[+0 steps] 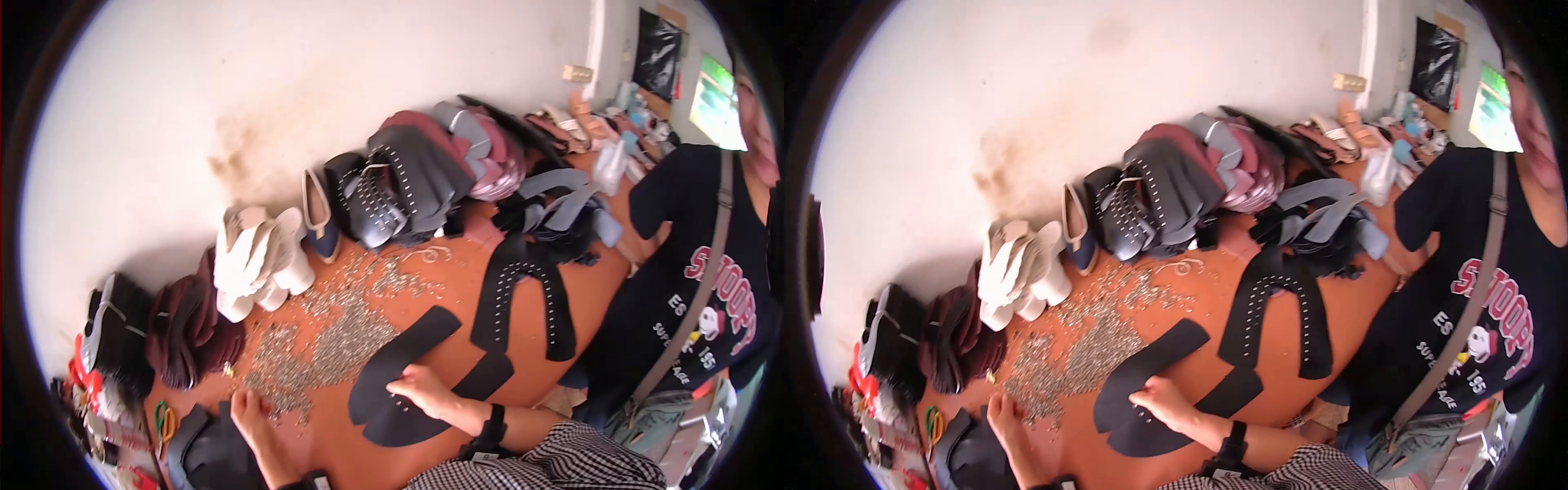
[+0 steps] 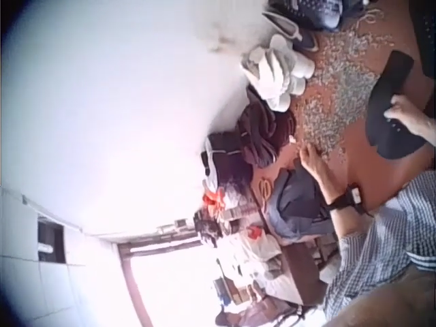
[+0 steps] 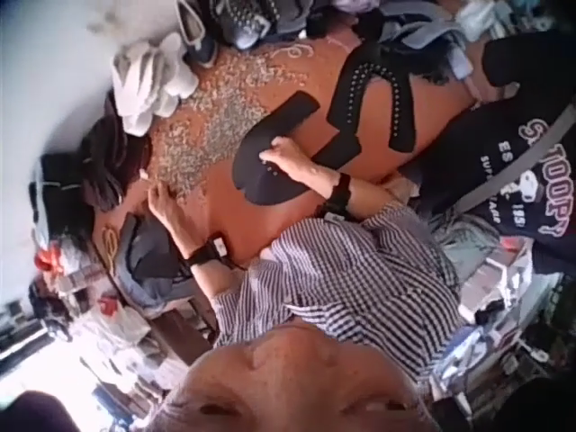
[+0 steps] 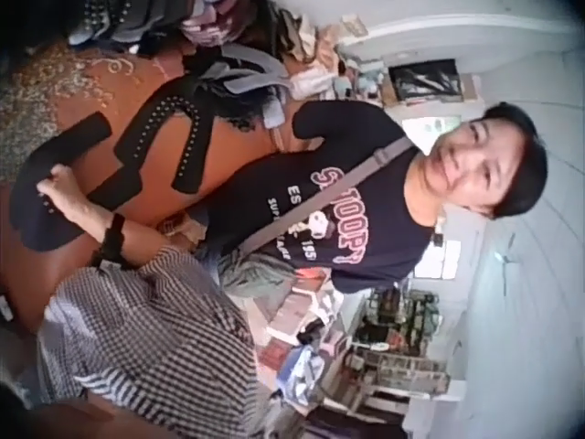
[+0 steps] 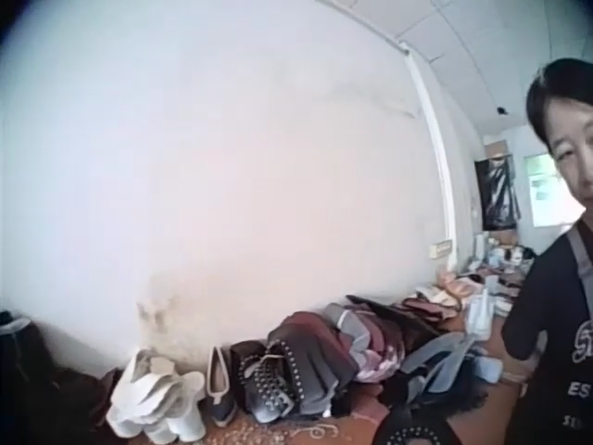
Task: The recorder is attaching small metallic eyelets to pre-cut shoe upper leather components.
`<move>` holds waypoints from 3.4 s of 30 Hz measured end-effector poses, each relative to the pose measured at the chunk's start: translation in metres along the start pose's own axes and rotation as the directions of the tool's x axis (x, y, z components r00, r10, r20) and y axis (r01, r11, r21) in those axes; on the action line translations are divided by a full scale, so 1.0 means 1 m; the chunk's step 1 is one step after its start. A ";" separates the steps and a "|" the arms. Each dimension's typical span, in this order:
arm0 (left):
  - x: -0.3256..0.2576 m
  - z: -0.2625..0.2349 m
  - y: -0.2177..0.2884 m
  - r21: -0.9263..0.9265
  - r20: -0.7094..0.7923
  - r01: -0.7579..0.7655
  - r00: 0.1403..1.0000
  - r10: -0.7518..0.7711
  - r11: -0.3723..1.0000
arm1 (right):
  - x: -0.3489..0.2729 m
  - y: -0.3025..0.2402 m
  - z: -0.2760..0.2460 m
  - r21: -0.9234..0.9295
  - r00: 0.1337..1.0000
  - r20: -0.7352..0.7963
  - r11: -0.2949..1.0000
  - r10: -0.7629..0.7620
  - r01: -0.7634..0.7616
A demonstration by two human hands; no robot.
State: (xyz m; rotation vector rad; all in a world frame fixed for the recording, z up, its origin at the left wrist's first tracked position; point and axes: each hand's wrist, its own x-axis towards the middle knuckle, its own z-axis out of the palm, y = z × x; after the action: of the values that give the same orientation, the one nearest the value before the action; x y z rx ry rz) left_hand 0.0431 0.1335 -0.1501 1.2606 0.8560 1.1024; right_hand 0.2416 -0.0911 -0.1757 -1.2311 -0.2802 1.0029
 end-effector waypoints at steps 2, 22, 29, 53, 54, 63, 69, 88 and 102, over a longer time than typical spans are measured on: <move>0.002 0.001 0.005 0.003 0.009 0.007 1.000 -0.007 1.000 | 0.001 0.002 0.000 0.014 0.999 -0.037 0.999 -0.039 0.039; -0.003 0.005 0.009 0.435 0.046 -0.030 0.999 0.011 0.900 | -0.004 -0.015 -0.002 0.131 1.000 -0.023 0.991 -0.005 0.008; -0.006 0.005 0.009 0.348 0.077 -0.055 0.997 0.030 0.936 | -0.005 -0.013 0.000 0.138 1.000 0.001 0.990 0.007 -0.007; -0.077 0.115 0.042 0.027 0.515 0.234 0.830 -0.214 0.972 | -0.001 -0.006 -0.006 0.237 1.000 0.012 0.971 -0.014 0.011; -0.077 0.114 0.038 0.002 0.536 0.248 0.817 -0.210 0.969 | -0.002 -0.007 -0.004 0.232 1.000 0.010 0.973 -0.012 0.009; -0.090 0.130 0.024 0.063 0.503 0.249 0.829 -0.246 0.966 | -0.013 -0.023 0.000 0.189 1.000 0.010 0.982 0.019 -0.021; -0.086 0.139 0.012 0.190 0.624 -0.312 0.771 0.131 0.931 | -0.008 -0.013 -0.006 0.107 1.000 -0.018 0.994 -0.008 0.009; -0.076 0.139 -0.004 0.204 0.659 -0.266 0.749 0.069 0.942 | -0.006 -0.003 -0.006 0.009 0.996 0.051 0.997 -0.073 0.072; -0.076 0.133 -0.020 0.105 0.610 0.007 0.789 -0.070 0.994 | -0.008 -0.002 -0.007 -0.131 0.980 0.104 0.975 -0.168 0.181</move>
State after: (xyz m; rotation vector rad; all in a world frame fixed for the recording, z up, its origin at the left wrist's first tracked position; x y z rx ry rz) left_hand 0.1508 0.0228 -0.1565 1.5527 0.4312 0.5474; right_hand 0.2425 -0.1021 -0.1737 -1.2645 -0.5300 0.9005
